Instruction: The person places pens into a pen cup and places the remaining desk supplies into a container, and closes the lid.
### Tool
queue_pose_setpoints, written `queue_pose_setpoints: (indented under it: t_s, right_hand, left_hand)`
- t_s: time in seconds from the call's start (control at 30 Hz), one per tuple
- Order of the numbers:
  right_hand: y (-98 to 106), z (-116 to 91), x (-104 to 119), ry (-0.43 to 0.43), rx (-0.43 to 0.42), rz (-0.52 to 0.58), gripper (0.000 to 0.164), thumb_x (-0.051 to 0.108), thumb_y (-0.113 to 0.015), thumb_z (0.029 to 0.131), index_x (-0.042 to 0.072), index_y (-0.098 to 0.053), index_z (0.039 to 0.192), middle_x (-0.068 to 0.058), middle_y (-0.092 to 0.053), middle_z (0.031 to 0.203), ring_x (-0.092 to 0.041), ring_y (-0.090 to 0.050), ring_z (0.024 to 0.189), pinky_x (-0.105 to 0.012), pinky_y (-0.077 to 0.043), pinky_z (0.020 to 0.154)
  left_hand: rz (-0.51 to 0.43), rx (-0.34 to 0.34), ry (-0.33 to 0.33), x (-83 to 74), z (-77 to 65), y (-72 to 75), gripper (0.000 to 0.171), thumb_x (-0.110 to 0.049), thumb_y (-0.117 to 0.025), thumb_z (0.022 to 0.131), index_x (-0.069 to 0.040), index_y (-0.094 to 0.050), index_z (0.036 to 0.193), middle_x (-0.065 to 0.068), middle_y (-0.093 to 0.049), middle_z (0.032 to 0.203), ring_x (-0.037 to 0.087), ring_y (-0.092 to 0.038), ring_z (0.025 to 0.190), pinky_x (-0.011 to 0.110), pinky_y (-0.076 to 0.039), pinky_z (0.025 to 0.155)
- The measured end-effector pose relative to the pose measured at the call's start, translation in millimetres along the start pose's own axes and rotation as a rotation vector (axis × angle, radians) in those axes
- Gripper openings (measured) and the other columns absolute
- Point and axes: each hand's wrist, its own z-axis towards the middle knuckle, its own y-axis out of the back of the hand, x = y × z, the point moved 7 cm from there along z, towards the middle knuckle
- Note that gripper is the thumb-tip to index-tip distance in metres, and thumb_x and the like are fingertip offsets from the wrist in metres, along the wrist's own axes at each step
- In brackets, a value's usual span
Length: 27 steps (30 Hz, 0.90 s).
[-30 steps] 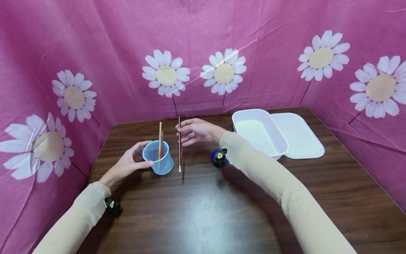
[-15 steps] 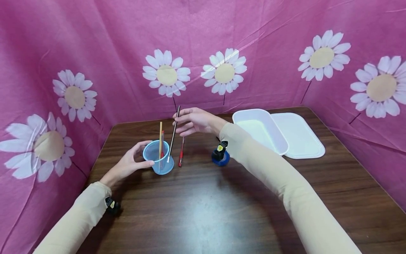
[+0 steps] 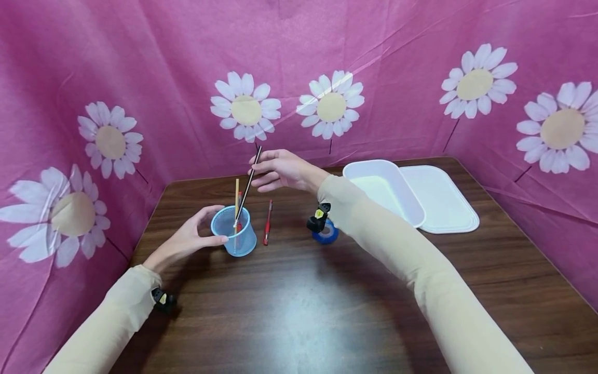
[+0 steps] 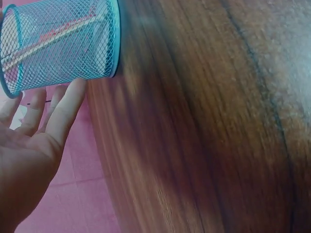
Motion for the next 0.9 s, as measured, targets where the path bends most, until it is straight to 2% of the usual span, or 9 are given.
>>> queue_pose_setpoints:
  t_s: [0.2, 0.27, 0.4, 0.5, 0.67, 0.9]
  right_hand:
    - [-4.8, 4.9, -8.1, -0.018, 0.002, -0.019, 0.020, 0.007, -0.061, 0.102, 0.000, -0.060, 0.120, -0.023, -0.066, 0.124, -0.034, -0.072, 0.096, -0.056, -0.053, 0.093]
    - [-7.2, 6.4, -10.4, -0.020, 0.006, -0.021, 0.023, 0.007, -0.061, 0.102, -0.002, -0.059, 0.123, -0.023, -0.065, 0.124, -0.033, -0.072, 0.094, -0.058, -0.050, 0.096]
    - [-11.0, 8.8, -13.8, -0.026, 0.010, -0.038, 0.028, 0.007, -0.061, 0.102, -0.004, -0.057, 0.127, -0.017, -0.067, 0.112, -0.034, -0.072, 0.094, -0.059, -0.049, 0.096]
    - [-12.5, 9.8, -15.6, -0.031, 0.009, -0.052, 0.027, 0.007, -0.061, 0.101, -0.003, -0.058, 0.126, -0.015, -0.067, 0.105, -0.035, -0.072, 0.096, -0.058, -0.052, 0.094]
    - [-14.1, 12.7, -20.4, -0.045, 0.004, -0.055, 0.020, 0.007, -0.062, 0.101, 0.001, -0.061, 0.120, -0.016, -0.069, 0.104, -0.033, -0.073, 0.092, -0.054, -0.056, 0.089]
    - [-17.1, 15.7, -25.6, -0.050, 0.007, -0.069, 0.025, 0.007, -0.062, 0.101, -0.001, -0.060, 0.124, -0.017, -0.069, 0.108, -0.035, -0.072, 0.093, -0.053, -0.056, 0.087]
  left_hand:
    - [0.006, -0.021, -0.007, -1.0, 1.7, -0.9, 0.083, -0.016, -0.083, 0.087, -0.011, -0.035, 0.154, 0.014, -0.053, 0.141, 0.029, -0.048, 0.130, 0.042, -0.044, 0.102]
    - [0.009, -0.033, -0.014, -0.9, 2.6, -1.4, 0.084, -0.015, -0.084, 0.085, -0.009, -0.035, 0.154, 0.014, -0.053, 0.140, 0.029, -0.049, 0.128, 0.039, -0.046, 0.100]
    - [-0.029, -0.059, -0.037, -2.5, 3.5, -0.8, 0.084, -0.011, -0.085, 0.083, -0.008, -0.038, 0.153, 0.017, -0.055, 0.137, 0.030, -0.052, 0.122, 0.030, -0.053, 0.090]
    - [-0.057, -0.075, -0.057, -3.8, 3.9, 0.5, 0.083, -0.006, -0.085, 0.082, -0.007, -0.040, 0.151, 0.019, -0.054, 0.136, 0.031, -0.054, 0.117, 0.030, -0.057, 0.083]
    - [-0.031, -0.093, -0.084, -5.3, 4.2, 1.3, 0.081, -0.007, -0.086, 0.081, -0.002, -0.043, 0.150, 0.016, -0.054, 0.139, 0.031, -0.057, 0.116, 0.029, -0.056, 0.087]
    - [-0.075, -0.087, -0.106, -6.3, 3.7, -0.8, 0.080, -0.004, -0.084, 0.083, -0.001, -0.041, 0.151, 0.016, -0.050, 0.146, 0.035, -0.055, 0.123, 0.030, -0.056, 0.088]
